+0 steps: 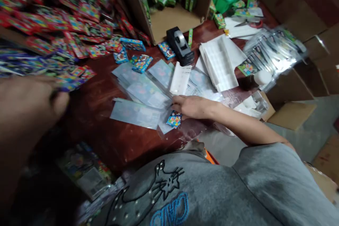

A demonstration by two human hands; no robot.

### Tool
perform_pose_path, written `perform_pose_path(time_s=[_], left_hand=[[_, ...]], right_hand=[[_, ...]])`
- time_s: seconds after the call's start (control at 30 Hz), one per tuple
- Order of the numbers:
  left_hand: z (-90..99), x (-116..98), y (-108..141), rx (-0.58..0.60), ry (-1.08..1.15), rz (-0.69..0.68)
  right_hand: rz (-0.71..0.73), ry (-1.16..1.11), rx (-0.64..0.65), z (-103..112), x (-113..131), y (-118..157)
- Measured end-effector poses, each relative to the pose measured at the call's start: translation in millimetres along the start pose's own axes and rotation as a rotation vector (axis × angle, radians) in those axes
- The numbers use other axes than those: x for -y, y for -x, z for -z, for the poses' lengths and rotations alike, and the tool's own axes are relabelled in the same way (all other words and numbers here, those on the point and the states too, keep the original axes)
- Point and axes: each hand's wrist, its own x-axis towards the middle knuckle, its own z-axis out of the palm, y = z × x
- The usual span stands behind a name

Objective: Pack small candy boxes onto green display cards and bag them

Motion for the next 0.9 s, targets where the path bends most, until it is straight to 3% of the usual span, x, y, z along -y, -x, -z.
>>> perform_pose_path(time_s=[0.07, 0.1, 0.13, 0.2, 0.3, 0.37, 0.43, 0.53, 0.63, 0.7, 0.8, 0.9], left_hand=[[-6.9, -44.5, 20.6, -0.045, 0.133, -0.272], [-11.6, -71.8, 32.9, -0.091, 0.227, -0.476], [-16.7, -100.8, 45.7, -0.062, 0.296, -0.716], [-28.5, -157.4, 69.3, -0.202, 0.4, -0.973], [-44.1, -215.7, 92.5, -0.253, 0.45, -1.064], [-46.4, -228.7, 100.4, -0.268, 0.495, -1.055], [-40.5, -224.0, 104.7, -0.342, 0.544, -1.041], [-29.0, -196.6, 99.9, -0.433, 0.544, -0.958], [-31.0, -159.5, 65.5, -0.376, 0.405, -0.753], [-39.7, -135.1, 22.7, -0.306, 0.283, -0.542], [-54.0, -106.0, -60.3, -0.124, 0.212, -0.263], [-62.5, -90.7, -145.2, -0.027, 0.174, -0.149]], right_hand=[[-0.012, -0.051, -0.039, -14.3, 2.6, 20.9], [-0.005, -0.075, -0.077, -16.7, 1.7, 31.5], [-0.003, -0.087, -0.129, -15.9, -0.5, 42.0], [-0.033, -0.082, -0.257, -7.4, -7.7, 60.5], [-0.063, -0.041, -0.362, 7.1, -17.0, 70.3], [-0.015, 0.005, -0.316, 8.3, -13.0, 60.5], [0.079, 0.06, -0.221, 3.6, 0.7, 40.5], [0.305, 0.155, -0.098, 4.2, 20.2, 3.2], [0.332, 0.245, -0.127, 41.4, 3.6, -30.1], [0.134, 0.264, -0.241, 86.4, -34.4, -49.9], [-0.335, 0.245, -0.482, 156.1, -108.5, -83.2], [-0.618, 0.216, -0.622, 199.2, -165.4, -126.0]])
